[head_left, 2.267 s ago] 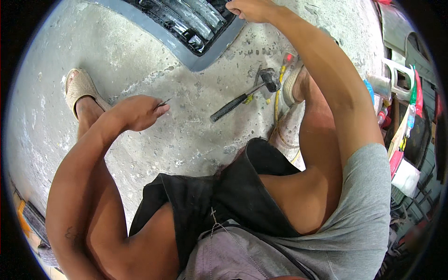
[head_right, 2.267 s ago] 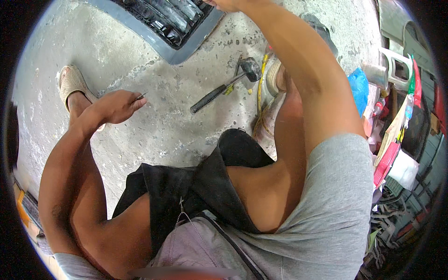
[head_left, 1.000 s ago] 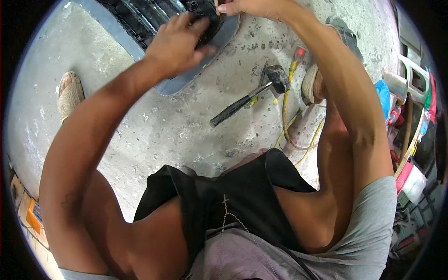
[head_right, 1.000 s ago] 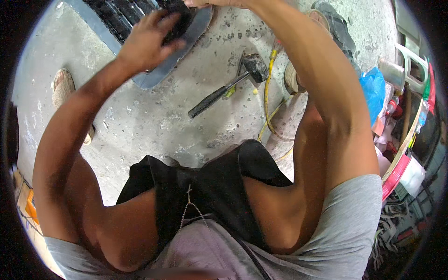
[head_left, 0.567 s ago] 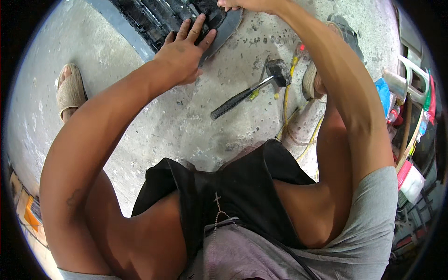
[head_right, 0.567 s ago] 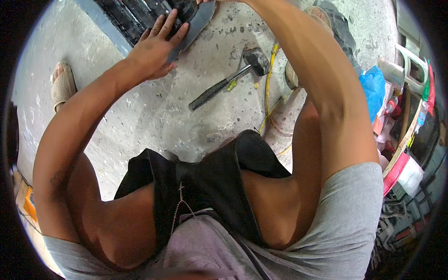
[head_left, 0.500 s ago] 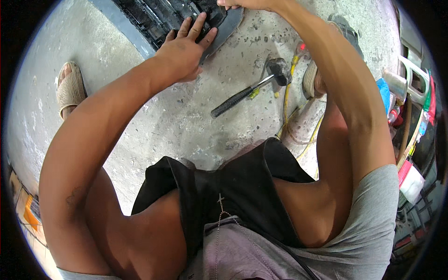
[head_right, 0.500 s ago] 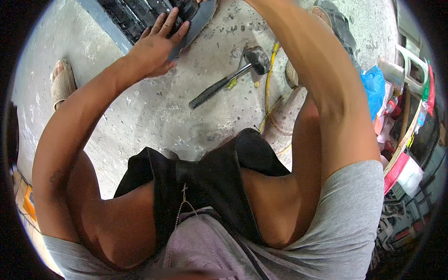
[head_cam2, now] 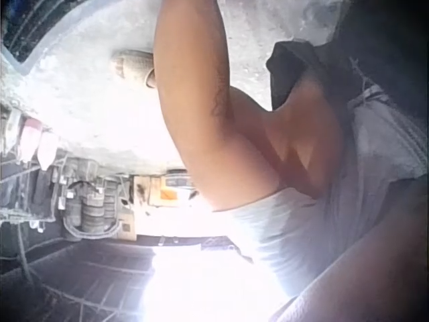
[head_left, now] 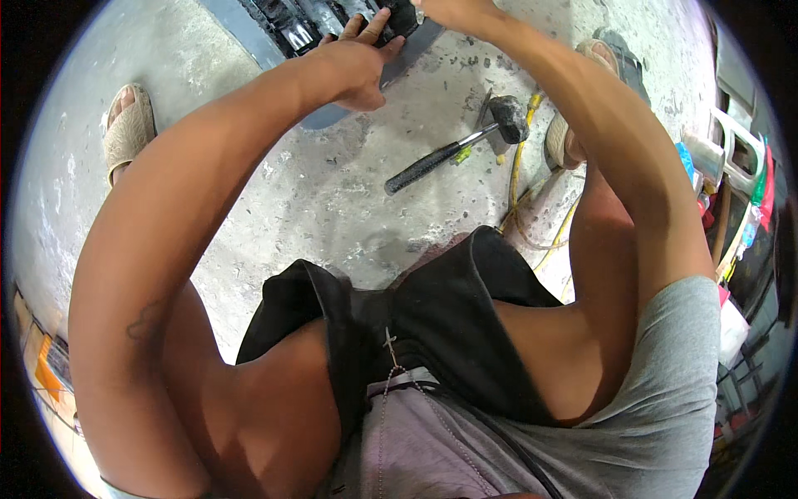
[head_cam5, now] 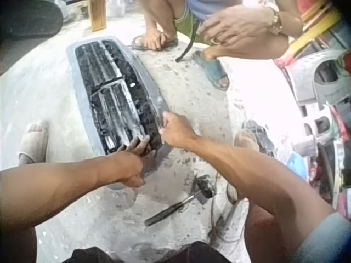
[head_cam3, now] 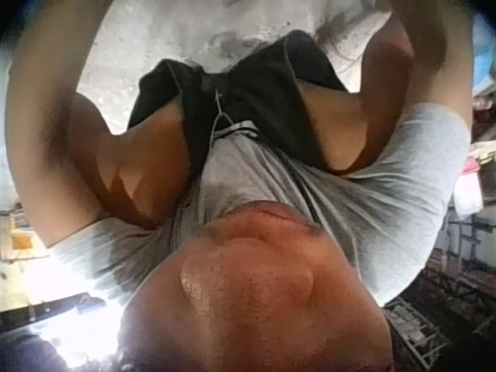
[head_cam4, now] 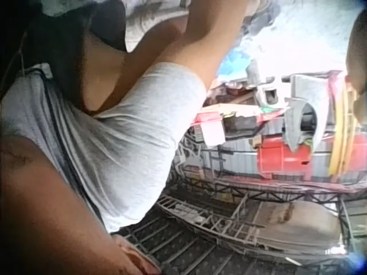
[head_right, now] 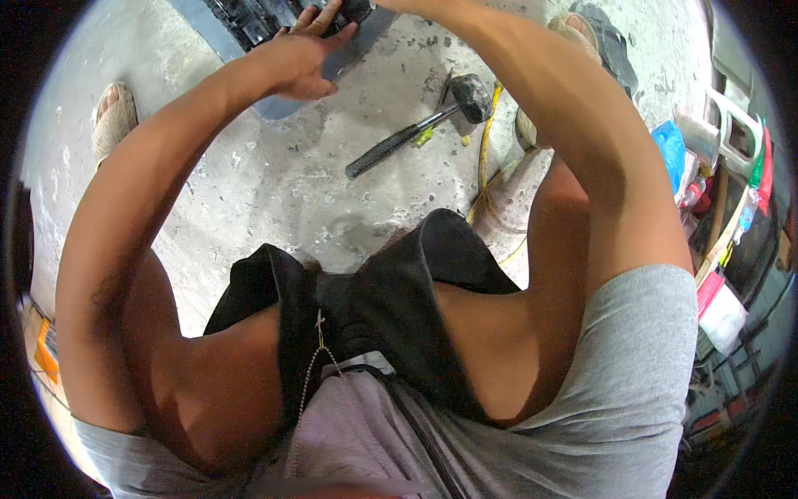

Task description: The recorder is repairing or modifying a car grill part using a screwdriver while seated on the floor.

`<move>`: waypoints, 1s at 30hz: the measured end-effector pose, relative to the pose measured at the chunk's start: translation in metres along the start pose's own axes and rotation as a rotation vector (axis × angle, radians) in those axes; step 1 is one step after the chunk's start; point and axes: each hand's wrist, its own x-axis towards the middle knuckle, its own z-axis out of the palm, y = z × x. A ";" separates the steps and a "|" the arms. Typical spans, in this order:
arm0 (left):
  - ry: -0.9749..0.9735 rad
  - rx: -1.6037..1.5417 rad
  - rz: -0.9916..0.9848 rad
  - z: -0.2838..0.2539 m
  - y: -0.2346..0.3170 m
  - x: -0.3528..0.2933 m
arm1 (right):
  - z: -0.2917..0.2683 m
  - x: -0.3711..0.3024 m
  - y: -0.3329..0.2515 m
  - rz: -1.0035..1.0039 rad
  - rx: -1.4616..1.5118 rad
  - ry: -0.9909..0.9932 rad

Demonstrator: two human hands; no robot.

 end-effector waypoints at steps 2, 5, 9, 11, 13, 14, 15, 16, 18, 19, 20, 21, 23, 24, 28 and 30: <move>0.239 -0.007 0.036 0.013 -0.002 -0.002 | 0.002 -0.006 0.008 0.037 0.021 0.056; 0.123 0.063 -0.108 0.004 0.011 0.006 | 0.009 -0.011 0.031 0.172 -0.011 0.137; 0.191 0.123 -0.108 0.016 0.006 -0.001 | -0.013 -0.017 0.038 0.359 0.697 -0.271; 0.217 0.128 -0.059 0.018 -0.004 -0.001 | -0.030 -0.012 0.030 0.244 0.697 -0.309; 0.244 0.138 -0.005 0.021 -0.009 -0.001 | -0.037 -0.002 0.026 0.024 0.617 -0.223; 0.280 0.146 0.023 0.022 -0.008 0.000 | -0.035 0.001 0.030 0.024 0.616 -0.213; 0.316 0.154 0.052 0.023 -0.008 0.001 | -0.031 0.003 0.033 -0.050 0.582 -0.273; 0.315 0.158 0.052 0.023 -0.008 0.000 | -0.025 0.004 0.028 -0.125 0.551 -0.338; 0.294 0.142 0.036 0.023 -0.009 -0.002 | -0.022 0.006 0.022 -0.124 0.412 -0.322; 0.294 0.144 0.038 0.023 -0.009 -0.002 | -0.020 0.010 0.022 -0.141 0.442 -0.338; 0.300 0.154 0.035 0.022 -0.008 -0.002 | -0.020 0.013 0.023 -0.158 0.472 -0.355; 0.306 0.163 0.033 0.022 -0.007 -0.002 | -0.021 0.014 0.025 -0.155 0.470 -0.355; 0.309 0.170 0.037 0.022 -0.007 -0.001 | -0.020 0.018 0.028 -0.158 0.474 -0.406; 0.313 0.180 0.041 0.022 -0.006 0.000 | -0.020 0.019 0.029 -0.156 0.471 -0.408; 0.332 0.185 0.050 0.023 -0.007 0.002 | -0.016 0.015 0.018 -0.126 0.421 -0.414; 0.227 0.138 -0.051 0.017 0.000 -0.002 | -0.012 0.006 0.011 -0.119 0.402 -0.411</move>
